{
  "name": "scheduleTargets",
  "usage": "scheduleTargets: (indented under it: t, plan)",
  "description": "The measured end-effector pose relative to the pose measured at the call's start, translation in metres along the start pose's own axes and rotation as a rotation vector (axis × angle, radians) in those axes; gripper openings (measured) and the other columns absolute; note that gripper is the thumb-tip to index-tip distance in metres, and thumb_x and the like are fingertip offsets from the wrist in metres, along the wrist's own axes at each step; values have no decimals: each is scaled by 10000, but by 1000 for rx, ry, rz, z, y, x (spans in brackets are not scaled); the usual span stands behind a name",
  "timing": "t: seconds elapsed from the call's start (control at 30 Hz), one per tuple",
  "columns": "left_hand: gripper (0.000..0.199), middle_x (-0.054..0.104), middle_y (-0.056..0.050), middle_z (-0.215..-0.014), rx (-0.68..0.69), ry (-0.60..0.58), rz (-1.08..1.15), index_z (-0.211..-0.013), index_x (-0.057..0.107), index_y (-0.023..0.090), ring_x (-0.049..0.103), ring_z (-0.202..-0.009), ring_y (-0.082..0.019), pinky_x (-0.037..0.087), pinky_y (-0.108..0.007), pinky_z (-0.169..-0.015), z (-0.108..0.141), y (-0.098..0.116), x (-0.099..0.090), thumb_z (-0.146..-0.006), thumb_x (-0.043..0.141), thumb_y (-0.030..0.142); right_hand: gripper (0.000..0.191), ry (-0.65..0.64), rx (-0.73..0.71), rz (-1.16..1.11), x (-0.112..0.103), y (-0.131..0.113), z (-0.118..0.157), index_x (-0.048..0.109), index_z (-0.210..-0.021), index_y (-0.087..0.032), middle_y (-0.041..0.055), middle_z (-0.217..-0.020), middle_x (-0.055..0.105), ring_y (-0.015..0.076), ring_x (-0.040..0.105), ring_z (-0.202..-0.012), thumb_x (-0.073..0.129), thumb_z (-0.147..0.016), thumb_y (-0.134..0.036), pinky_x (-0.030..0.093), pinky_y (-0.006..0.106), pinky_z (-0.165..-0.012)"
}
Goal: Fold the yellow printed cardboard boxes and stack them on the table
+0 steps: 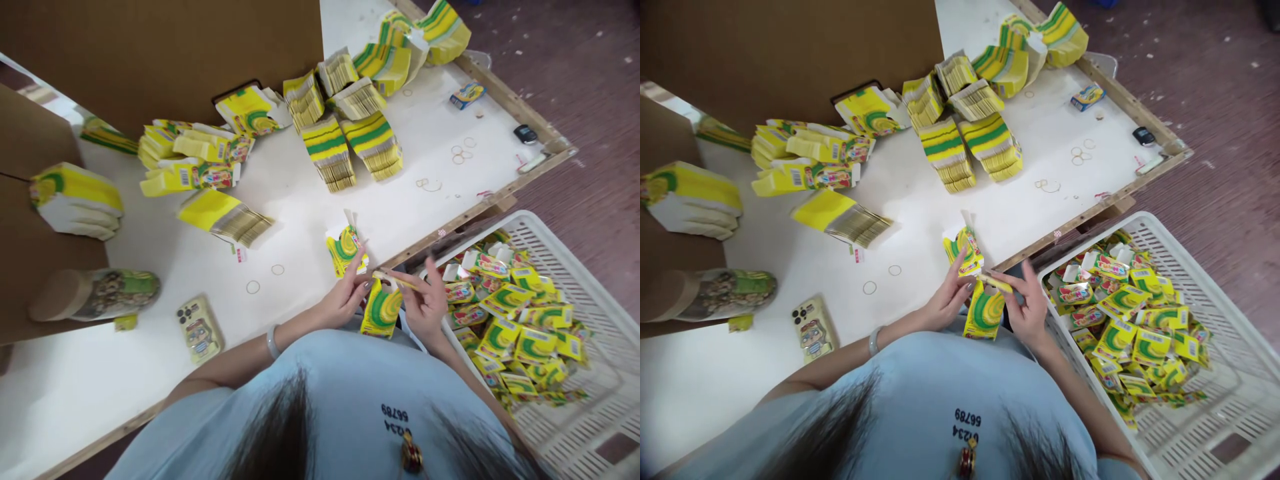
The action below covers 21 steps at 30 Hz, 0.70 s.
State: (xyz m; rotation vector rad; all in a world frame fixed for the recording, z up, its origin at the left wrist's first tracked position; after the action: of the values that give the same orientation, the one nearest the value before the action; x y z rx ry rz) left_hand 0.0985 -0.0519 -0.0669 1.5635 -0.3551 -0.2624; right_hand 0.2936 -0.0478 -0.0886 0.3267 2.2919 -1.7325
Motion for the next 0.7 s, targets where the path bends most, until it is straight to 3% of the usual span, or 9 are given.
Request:
scheduleTargets:
  t: [0.07, 0.13, 0.2, 0.33, 0.5, 0.57, 0.7]
  plan:
    - [584, 737, -101, -1041, -52, -27, -16, -1496, 545, 214, 656, -730, -154, 560, -240, -608, 1, 1, -1, -1064, 433, 589, 403, -137, -94, -40, -5, -2, -1, 791, -1151, -268, 111, -1153, 812, 297, 785, -1059, 642, -956, -587, 640, 474, -964]
    - [583, 750, -112, -1019, -89, -20, -25, -1403, 640, 177, 658, -695, -152, 567, -238, -582, 1, 3, -3, -1047, 465, 604, 506, -249, -91, -104, -8, -8, -3, 796, -1152, -268, 126, -1279, 778, 337, 746, -1194, 688, -887, -685, 628, 509, -1009]
    - [551, 759, -99, -968, -126, 24, -36, -1374, 663, 164, 645, -648, -137, 569, -238, -573, 0, 3, -5, -1044, 498, 574, 514, -312, 70, -172, -6, -12, -4, 754, -1232, -270, 129, -1340, 747, 325, 731, -1226, 734, -875, -640, 648, 487, -968]
    - [576, 765, -104, -980, -159, 25, -79, -1422, 641, 151, 646, -679, -142, 578, -256, -612, 0, 2, -4, -1039, 517, 562, 519, -407, 445, -430, 4, -19, -1, 600, -1373, -281, 94, -1229, 779, 228, 786, -1015, 768, -904, -426, 672, 356, -806]
    - [568, 778, -105, -1042, -122, -20, -123, -1450, 630, 170, 659, -675, -132, 582, -247, -633, 1, 0, -5, -1056, 480, 550, 420, -445, 523, -590, -2, -18, -8, 657, -1247, -291, 67, -1196, 789, 194, 777, -1005, 816, -868, -378, 648, 314, -849]
    - [546, 785, -112, -1132, -62, -29, -187, -1482, 602, 188, 718, -773, -158, 610, -266, -705, 3, 0, -7, -1074, 448, 516, 419, -466, 539, -608, -7, -15, -11, 686, -1246, -304, 60, -1225, 785, 192, 777, -1014, 831, -859, -373, 646, 317, -865]
    - [528, 690, -140, -1435, 117, -80, -356, -1575, 496, 226, 714, -1221, -263, 595, -387, -1013, 6, 4, -7, -1107, 356, 428, 449, -591, 601, -648, -5, -9, -5, 750, -1260, -308, 54, -1168, 814, 217, 787, -983, 843, -841, -437, 660, 364, -847]
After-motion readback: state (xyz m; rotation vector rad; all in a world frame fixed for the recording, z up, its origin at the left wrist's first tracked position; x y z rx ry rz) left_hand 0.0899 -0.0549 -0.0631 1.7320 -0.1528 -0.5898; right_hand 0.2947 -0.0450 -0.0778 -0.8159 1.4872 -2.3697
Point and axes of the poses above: each hand's wrist, its own z-axis away from the middle knuckle, its own x-axis out of the palm, y = z × x, the point moved 3 cm from there along -z, towards the middle knuckle
